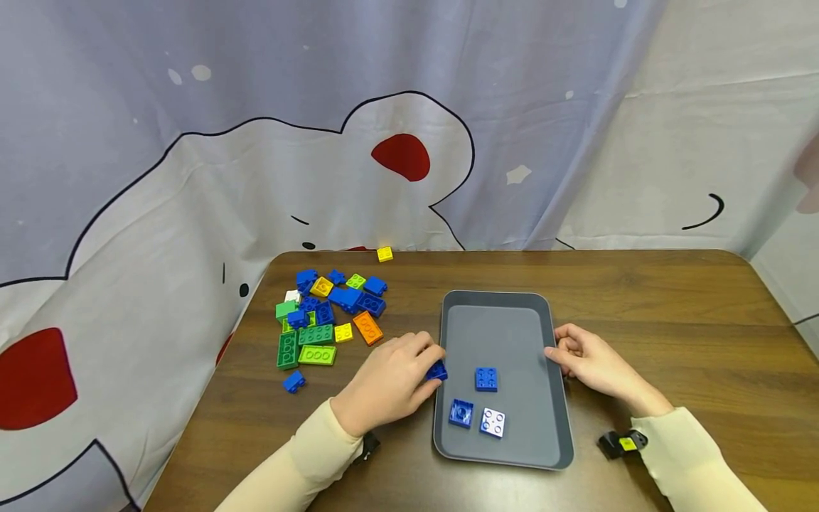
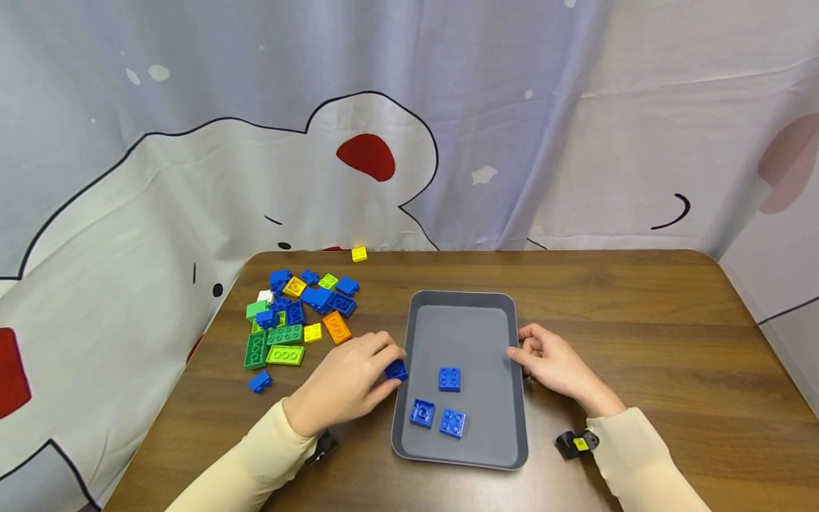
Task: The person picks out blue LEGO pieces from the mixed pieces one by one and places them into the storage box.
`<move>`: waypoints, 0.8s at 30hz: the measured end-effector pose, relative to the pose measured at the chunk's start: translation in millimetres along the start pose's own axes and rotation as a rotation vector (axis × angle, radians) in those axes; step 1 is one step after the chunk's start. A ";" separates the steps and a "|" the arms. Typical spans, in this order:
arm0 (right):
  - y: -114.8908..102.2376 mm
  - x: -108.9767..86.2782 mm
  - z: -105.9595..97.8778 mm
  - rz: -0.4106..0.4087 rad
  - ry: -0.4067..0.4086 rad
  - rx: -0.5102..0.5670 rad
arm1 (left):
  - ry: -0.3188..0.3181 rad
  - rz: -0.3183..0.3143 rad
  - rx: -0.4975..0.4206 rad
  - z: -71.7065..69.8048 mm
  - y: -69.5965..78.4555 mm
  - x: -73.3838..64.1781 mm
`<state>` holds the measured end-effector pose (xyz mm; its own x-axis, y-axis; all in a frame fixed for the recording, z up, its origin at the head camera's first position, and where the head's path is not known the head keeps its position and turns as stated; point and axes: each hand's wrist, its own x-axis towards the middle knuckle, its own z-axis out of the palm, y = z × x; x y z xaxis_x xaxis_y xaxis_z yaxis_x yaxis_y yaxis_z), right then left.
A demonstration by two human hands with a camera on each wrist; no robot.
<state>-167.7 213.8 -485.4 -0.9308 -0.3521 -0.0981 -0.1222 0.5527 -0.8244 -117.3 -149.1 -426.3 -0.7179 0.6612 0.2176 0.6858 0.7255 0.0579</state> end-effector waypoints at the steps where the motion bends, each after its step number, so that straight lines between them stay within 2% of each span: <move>1: -0.2 0.0 0.0 0.003 -0.002 -0.003 | -0.001 0.019 0.005 1.4 3.4 2.5; 8: -0.7 0.0 -0.6 0.004 -0.004 -0.020 | -0.003 0.131 0.053 10.8 24.2 17.1; 14: -2.6 -0.8 -1.2 -0.002 -0.002 -0.018 | 0.009 0.181 0.087 17.3 35.8 22.7; 18: -1.2 -0.5 -1.2 0.006 -0.001 -0.021 | -0.023 0.164 0.051 19.3 38.7 21.6; 24: 0.6 0.4 -0.8 0.009 0.001 -0.026 | -0.065 0.077 -0.010 16.7 30.5 9.5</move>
<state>-168.4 214.6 -485.4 -0.9324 -0.3458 -0.1050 -0.1222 0.5752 -0.8088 -105.2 -117.6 -438.8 -0.6690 0.7263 0.1582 0.7402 0.6703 0.0529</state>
